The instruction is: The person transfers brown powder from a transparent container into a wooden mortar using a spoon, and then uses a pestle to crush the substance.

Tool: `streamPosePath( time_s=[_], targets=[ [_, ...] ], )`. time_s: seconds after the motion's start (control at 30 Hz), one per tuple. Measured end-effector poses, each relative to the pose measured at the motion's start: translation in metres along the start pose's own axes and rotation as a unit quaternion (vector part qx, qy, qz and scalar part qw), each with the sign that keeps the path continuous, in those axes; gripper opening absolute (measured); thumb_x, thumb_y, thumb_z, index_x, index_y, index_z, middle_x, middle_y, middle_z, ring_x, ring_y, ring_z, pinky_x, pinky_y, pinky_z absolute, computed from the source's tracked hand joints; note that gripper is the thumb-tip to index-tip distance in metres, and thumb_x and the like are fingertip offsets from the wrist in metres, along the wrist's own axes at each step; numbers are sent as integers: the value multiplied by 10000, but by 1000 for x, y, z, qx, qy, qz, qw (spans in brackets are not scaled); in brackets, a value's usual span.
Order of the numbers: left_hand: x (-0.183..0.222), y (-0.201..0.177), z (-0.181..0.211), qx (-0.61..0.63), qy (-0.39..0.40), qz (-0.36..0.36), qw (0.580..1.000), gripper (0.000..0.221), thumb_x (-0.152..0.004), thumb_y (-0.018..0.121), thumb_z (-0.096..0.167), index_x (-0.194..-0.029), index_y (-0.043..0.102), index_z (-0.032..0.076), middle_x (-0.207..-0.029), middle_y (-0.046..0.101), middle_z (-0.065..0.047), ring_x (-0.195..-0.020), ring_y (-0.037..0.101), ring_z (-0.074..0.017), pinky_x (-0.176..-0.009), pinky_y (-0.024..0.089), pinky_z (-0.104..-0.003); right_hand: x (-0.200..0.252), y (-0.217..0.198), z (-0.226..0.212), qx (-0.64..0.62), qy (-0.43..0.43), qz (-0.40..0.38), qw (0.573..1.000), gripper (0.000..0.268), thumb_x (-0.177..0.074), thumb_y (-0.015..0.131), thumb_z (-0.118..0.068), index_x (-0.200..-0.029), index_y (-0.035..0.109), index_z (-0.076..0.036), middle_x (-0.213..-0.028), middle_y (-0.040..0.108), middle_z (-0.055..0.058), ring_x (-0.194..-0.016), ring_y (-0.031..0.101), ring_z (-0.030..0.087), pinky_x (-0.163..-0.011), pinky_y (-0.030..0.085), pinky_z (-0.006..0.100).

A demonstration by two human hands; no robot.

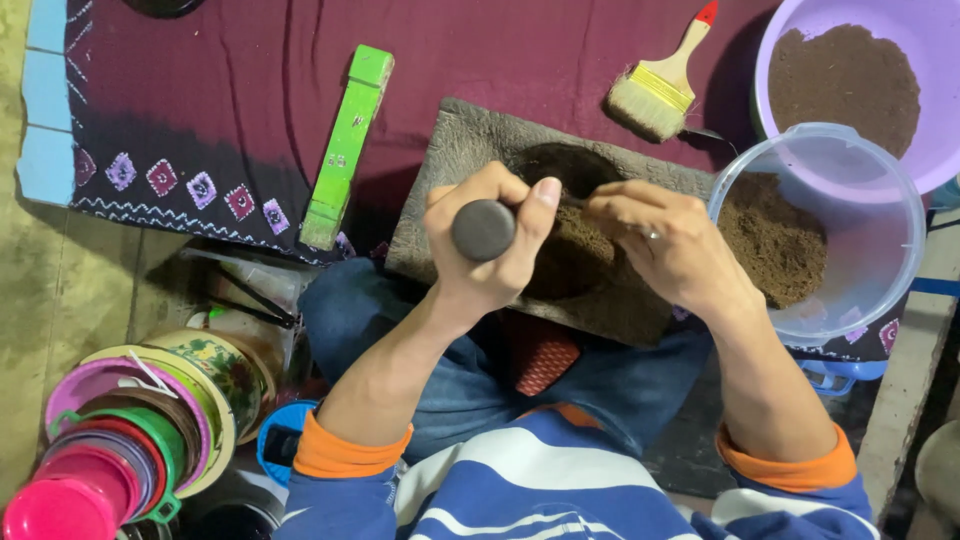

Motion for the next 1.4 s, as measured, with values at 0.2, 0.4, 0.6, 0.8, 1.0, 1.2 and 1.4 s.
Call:
streamPosePath(
  time_s=[0.2, 0.4, 0.6, 0.8, 1.0, 1.2, 1.4],
  targets=[
    [8, 20, -8, -2, 9, -13, 1000, 349, -920, 694, 87, -623, 515, 118, -443, 429, 3, -387, 387, -79, -433, 378, -205, -31, 32, 44, 3, -25, 29, 999, 179, -982, 621, 42, -984, 702, -117, -972, 720, 78, -915, 735, 325, -754, 587, 395],
    [6, 8, -6, 18, -24, -9, 1000, 345, -892, 711, 58, -600, 540, 127, -435, 448, 37, -424, 430, -27, -480, 413, -197, -51, 38, 25, -17, -12, -44, 999, 154, -928, 550, 59, -832, 577, -59, -734, 585, 94, -709, 679, 381, -599, 538, 402],
    [1, -14, 6, 66, -25, 2, 997, 388, -921, 704, 10, -620, 484, 118, -489, 368, 37, -468, 353, -56, -500, 404, -217, -29, 48, 17, -22, 16, -55, 998, 75, -950, 639, 30, -898, 677, -9, -808, 689, 178, -779, 728, 397, -671, 584, 420],
    [-5, -28, 38, 118, -4, -56, 991, 377, -916, 674, -94, -636, 475, 61, -497, 354, -21, -430, 326, -145, -438, 400, -266, -8, 50, 11, -26, 47, -67, 996, 52, -931, 683, -9, -934, 717, -49, -936, 736, 155, -928, 752, 348, -814, 614, 394],
    [-8, -19, 23, 73, 31, -14, 997, 337, -915, 687, -53, -654, 511, 64, -500, 405, -1, -437, 359, -100, -448, 403, -262, 16, 51, 0, 27, 14, -55, 998, 59, -916, 698, 24, -948, 699, -25, -946, 724, 151, -975, 744, 341, -847, 618, 375],
    [-9, 1, -21, -12, -19, 72, 997, 341, -926, 663, 47, -625, 504, 75, -460, 435, -25, -572, 435, -26, -534, 399, -235, 13, 12, -13, 33, -1, 37, 999, 75, -980, 678, -22, -1037, 722, -45, -1012, 736, 141, -1006, 750, 316, -875, 611, 390],
    [3, -7, -26, -9, -39, 73, 997, 372, -927, 666, 46, -596, 500, 84, -430, 456, -11, -530, 452, -13, -522, 388, -199, -16, 18, 16, 75, -40, 77, 993, 182, -971, 722, 8, -1138, 725, -63, -1129, 738, 116, -1099, 723, 342, -889, 592, 426]
  ],
)
Point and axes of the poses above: each hand's wrist, its own x-axis away from the middle knuckle, its own y-axis out of the palm, z = x × y, the point moved 4 cm from there along -x, towards the middle knuckle
